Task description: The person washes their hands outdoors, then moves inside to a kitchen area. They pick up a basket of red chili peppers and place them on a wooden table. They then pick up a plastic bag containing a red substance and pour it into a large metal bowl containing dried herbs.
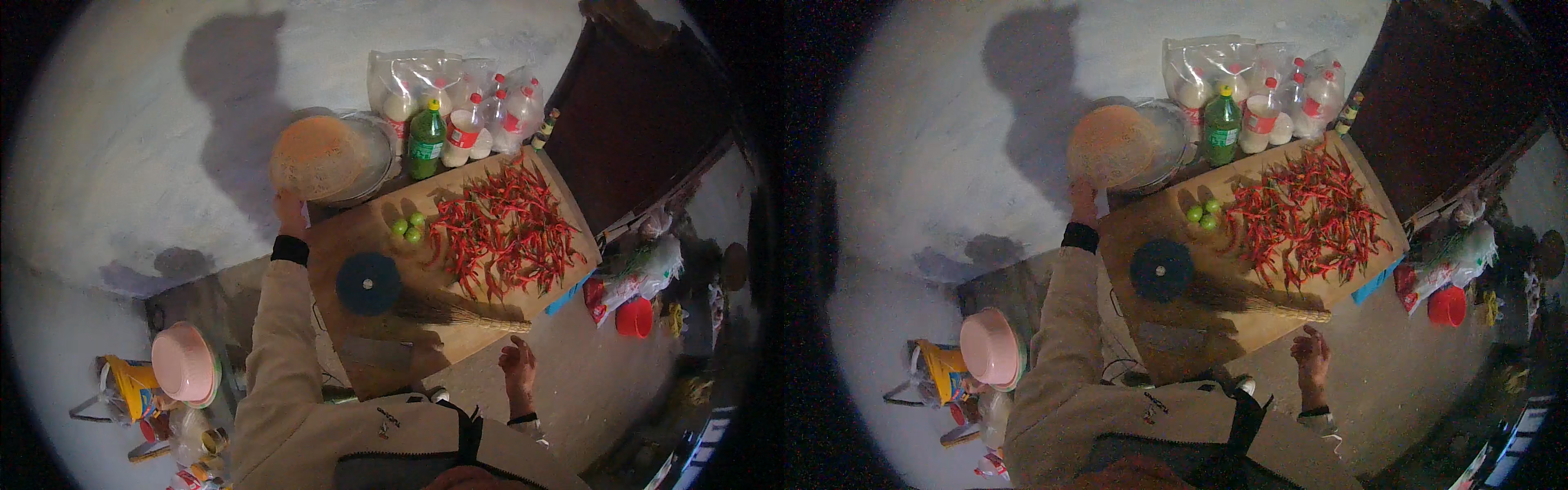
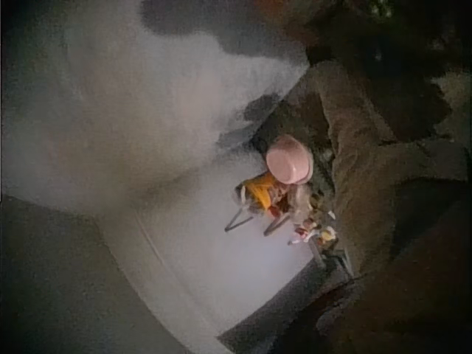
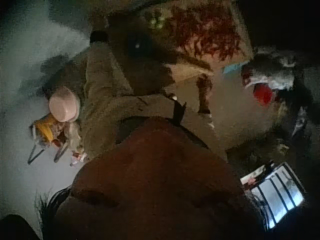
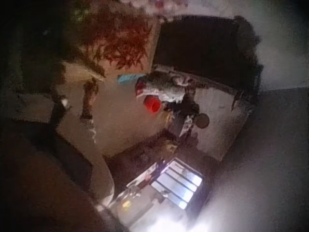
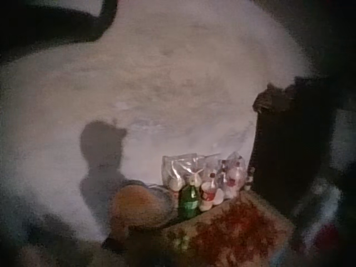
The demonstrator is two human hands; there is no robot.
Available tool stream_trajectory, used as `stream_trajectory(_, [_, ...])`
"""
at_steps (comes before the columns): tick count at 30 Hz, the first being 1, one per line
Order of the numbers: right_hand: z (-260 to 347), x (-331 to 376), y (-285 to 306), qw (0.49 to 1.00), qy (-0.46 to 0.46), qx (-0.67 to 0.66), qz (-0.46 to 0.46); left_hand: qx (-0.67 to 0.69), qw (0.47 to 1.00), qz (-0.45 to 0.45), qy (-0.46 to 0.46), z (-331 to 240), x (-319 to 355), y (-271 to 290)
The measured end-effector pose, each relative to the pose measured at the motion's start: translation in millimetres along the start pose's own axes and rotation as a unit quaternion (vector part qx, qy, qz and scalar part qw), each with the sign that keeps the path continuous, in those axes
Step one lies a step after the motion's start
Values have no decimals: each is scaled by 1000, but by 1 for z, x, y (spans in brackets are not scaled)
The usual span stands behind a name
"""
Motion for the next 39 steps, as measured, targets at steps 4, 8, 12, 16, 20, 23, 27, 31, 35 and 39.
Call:
stream_trajectory(4, [-6,1,0,999,-24,-47,9,61,983,-91,147,-3,-1,-14])
stream_trajectory(8, [-11,1,-7,998,-61,-34,-7,68,986,-57,138,-11,1,-22])
stream_trajectory(12, [-15,0,-10,996,-88,9,-13,20,994,-57,92,-16,2,-25])
stream_trajectory(16, [-20,-2,-14,992,-118,32,-10,-104,992,-39,59,-18,0,-25])
stream_trajectory(20, [-27,-4,-22,987,-94,111,66,45,992,-21,119,-15,-4,-13])
stream_trajectory(23, [-32,0,-12,979,-90,167,76,-22,995,-30,90,-29,14,-5])
stream_trajectory(27, [-45,12,21,991,-124,-22,36,20,997,-13,-77,-91,118,-36])
stream_trajectory(31, [-68,24,33,976,-85,-195,47,2,931,276,-238,-178,337,-109])
stream_trajectory(35, [-76,54,28,901,-40,-400,161,58,701,546,-455,-224,534,-148])
stream_trajectory(39, [-35,120,128,943,12,-330,46,-109,667,561,-478,-183,589,-166])
Point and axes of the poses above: each hand's wrist, its own x-axis away from the middle knuckle, its own y-axis out of the back of the hand, z = x × y, the point moved 1 cm from there along -x, towards the middle knuckle
